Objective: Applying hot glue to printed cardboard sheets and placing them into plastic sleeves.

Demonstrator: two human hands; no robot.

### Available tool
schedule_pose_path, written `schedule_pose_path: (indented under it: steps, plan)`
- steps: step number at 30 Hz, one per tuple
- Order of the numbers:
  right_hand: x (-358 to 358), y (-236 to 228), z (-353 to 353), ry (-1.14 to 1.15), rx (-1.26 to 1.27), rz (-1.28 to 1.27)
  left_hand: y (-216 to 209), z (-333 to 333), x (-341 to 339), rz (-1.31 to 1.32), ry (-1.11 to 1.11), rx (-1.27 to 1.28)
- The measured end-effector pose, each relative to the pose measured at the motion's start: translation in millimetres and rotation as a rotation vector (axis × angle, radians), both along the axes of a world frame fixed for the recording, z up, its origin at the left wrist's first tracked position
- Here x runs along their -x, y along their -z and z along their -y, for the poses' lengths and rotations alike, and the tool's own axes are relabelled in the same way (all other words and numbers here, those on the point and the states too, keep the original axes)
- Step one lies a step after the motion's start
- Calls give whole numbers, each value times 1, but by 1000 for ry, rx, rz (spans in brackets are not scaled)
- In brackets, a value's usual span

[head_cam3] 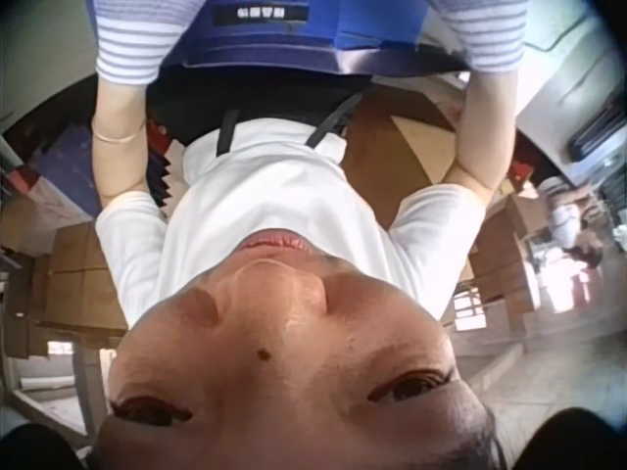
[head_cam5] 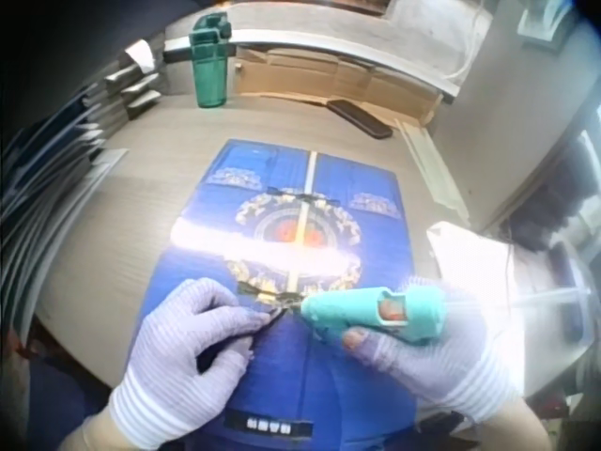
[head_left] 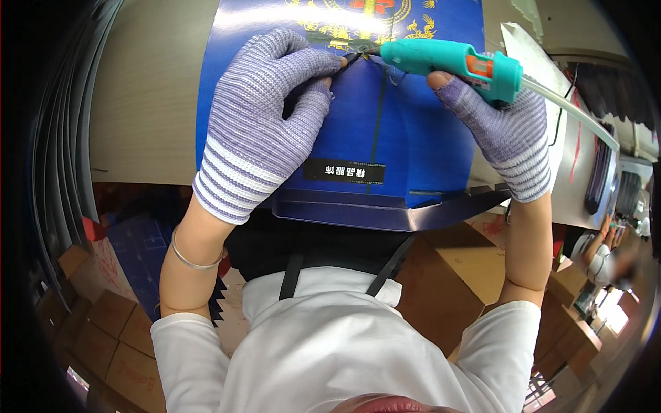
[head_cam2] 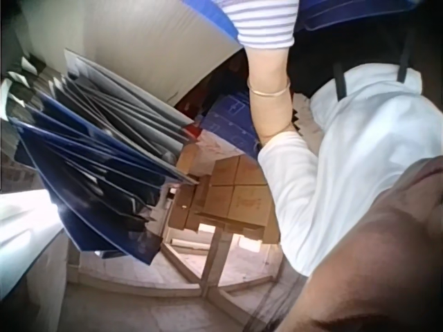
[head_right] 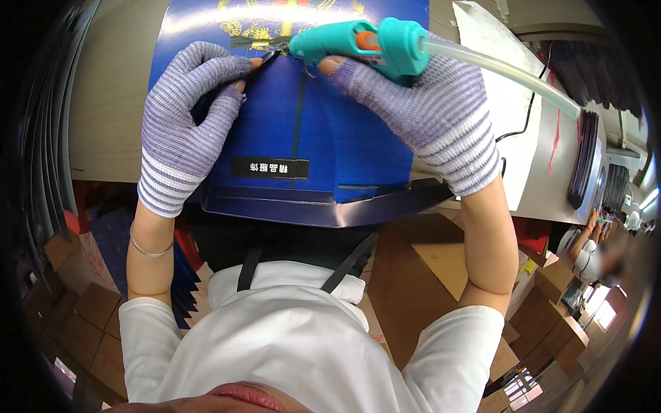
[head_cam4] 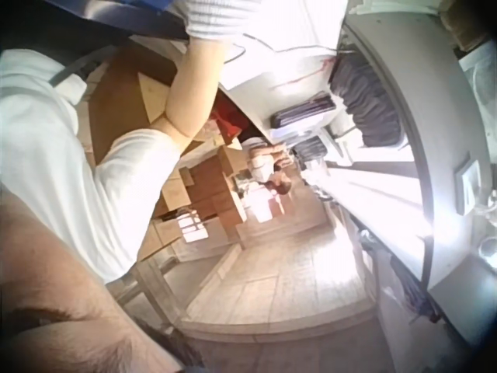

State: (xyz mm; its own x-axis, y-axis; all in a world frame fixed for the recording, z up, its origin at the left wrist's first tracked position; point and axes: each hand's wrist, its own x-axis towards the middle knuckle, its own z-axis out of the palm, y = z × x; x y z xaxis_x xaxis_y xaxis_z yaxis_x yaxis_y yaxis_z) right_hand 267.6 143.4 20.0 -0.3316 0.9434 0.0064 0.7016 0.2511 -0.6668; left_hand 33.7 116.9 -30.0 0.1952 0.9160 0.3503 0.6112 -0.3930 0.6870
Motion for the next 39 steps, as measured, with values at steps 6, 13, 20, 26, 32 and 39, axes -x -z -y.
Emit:
schedule_pose_path:
  steps: [6, 13, 20, 26, 32, 39]
  plan:
    - [-16, -13, 17, 16, 57, 130, 2, 0, 3, -101, 20, -33]
    - [-22, -1, 6, -108, -72, 150, 1, 1, 1, -82, 17, -17]
    - [-28, -11, 17, -71, -22, 286, 0, 1, 0, -86, -1, -11]
    - [-38, -15, 30, -89, -111, 294, -5, 2, -5, -61, 33, 13]
    - [-35, -6, 7, -131, -35, 228, -5, 2, -5, -62, 24, 26]
    - [-50, -12, 37, -315, -176, 521, 1, 3, -1, -63, 34, 27]
